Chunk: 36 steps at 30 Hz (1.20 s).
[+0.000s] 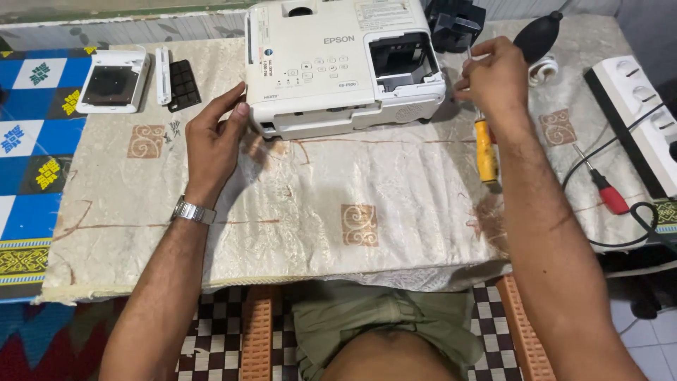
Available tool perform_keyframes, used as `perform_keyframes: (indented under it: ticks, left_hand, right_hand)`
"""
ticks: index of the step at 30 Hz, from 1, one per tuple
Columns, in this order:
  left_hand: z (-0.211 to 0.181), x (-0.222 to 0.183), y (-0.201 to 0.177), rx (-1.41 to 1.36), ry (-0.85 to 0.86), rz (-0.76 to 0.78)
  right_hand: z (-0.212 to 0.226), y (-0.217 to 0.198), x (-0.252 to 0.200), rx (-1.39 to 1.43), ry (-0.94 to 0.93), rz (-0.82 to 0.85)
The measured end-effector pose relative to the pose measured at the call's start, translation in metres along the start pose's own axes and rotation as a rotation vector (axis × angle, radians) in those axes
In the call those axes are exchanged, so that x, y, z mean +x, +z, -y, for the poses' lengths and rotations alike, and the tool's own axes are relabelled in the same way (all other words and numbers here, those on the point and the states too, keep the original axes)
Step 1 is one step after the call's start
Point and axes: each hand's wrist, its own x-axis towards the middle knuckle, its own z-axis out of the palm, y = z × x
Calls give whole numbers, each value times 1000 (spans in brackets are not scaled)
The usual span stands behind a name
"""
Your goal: Disassembling an Epson projector by removing screws and prying open the casing
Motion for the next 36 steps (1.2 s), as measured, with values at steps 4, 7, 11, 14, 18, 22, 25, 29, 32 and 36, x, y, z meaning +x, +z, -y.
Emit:
perform_keyframes:
  ticks: [4,7,11,14,18,22,25,29,32,36]
  left_hand:
    - [1,-2,1,33,-11,-3]
    - [0,-1,0,54,2,-6]
    - [16,0,0,-43,28,-7]
    - [15,-2,0,-32,22,-6]
    - [-4,1,1,78,-11,-7]
    - [-7,2,0,105,18,-28]
    - [-1,3,-1,61,-20,-120]
    - [-7,6,-5,-39,-132,-291]
    - [-32,20,-10,9,-284,-327]
    - [-15,63,-6,30,-268,-217]
  right_hand:
    - [10,0,-19,-264,62,60]
    - [-17,2,-5,-301,58,132]
    - [-77,5,32,-458,-167,111]
    - [-64,-5,30,-608,-225,5]
    - [-54,-15,22,-701,-398,-122]
    - [-42,-21,15,-660,-527,-149]
    - [-12,-12,-6,-526,-489,-38]
    - [18,7,-22,-444,-214,158]
    - [44,16,-34,-508,0,228]
    - [45,21,-35,-394,30,303]
